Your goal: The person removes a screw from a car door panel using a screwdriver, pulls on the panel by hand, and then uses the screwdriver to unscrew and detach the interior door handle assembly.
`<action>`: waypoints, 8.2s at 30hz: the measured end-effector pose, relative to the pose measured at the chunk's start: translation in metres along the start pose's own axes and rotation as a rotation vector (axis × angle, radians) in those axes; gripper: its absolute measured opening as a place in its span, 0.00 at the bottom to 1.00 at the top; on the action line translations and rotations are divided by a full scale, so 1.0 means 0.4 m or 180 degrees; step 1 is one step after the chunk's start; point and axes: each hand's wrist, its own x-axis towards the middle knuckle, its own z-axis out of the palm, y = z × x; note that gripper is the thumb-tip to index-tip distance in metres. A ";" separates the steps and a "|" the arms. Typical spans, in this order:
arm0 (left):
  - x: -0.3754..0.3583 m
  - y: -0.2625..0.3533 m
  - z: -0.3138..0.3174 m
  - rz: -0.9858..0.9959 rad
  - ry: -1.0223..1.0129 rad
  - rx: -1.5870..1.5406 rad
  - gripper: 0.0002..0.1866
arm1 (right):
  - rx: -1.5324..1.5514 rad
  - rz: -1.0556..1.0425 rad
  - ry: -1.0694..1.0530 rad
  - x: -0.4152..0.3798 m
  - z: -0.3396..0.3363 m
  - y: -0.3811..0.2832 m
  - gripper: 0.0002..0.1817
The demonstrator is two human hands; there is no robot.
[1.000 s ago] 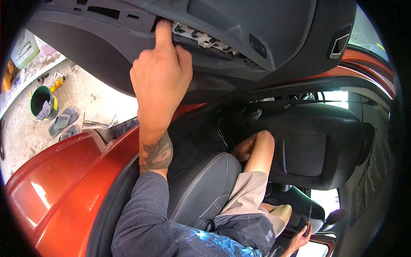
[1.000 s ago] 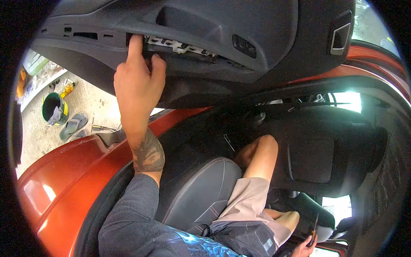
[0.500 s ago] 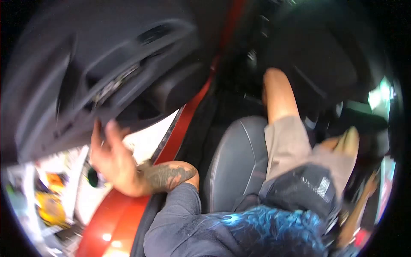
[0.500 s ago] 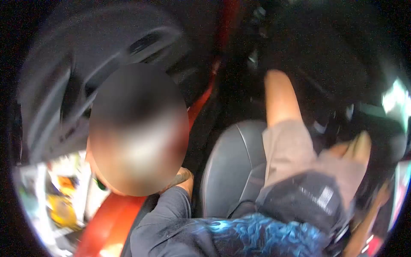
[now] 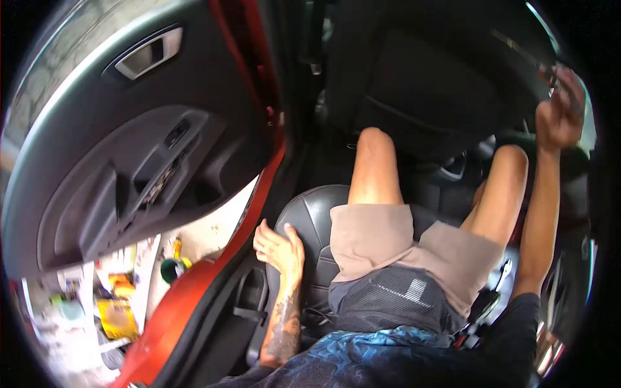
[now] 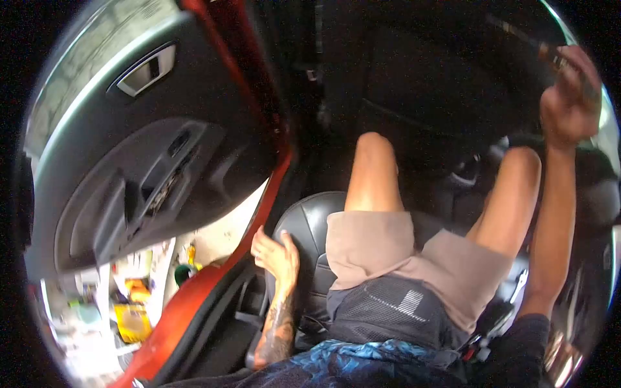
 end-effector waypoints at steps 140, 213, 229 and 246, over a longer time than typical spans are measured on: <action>0.401 -0.333 -0.177 -0.0055 0.3223 -0.2403 0.17 | 0.4427 -0.1722 -0.1910 0.523 0.910 -1.399 0.17; 0.415 -0.305 -0.101 -0.0204 0.3445 -0.2516 0.16 | 0.4470 -0.1873 -0.1910 0.507 0.906 -1.411 0.18; 0.408 -0.306 -0.121 -0.0241 0.3164 -0.2367 0.16 | 0.4283 -0.1779 -0.1877 0.509 0.904 -1.405 0.19; 0.391 -0.304 -0.146 -0.0299 0.2548 -0.2442 0.17 | 0.4342 -0.1733 -0.1967 0.508 0.890 -1.416 0.17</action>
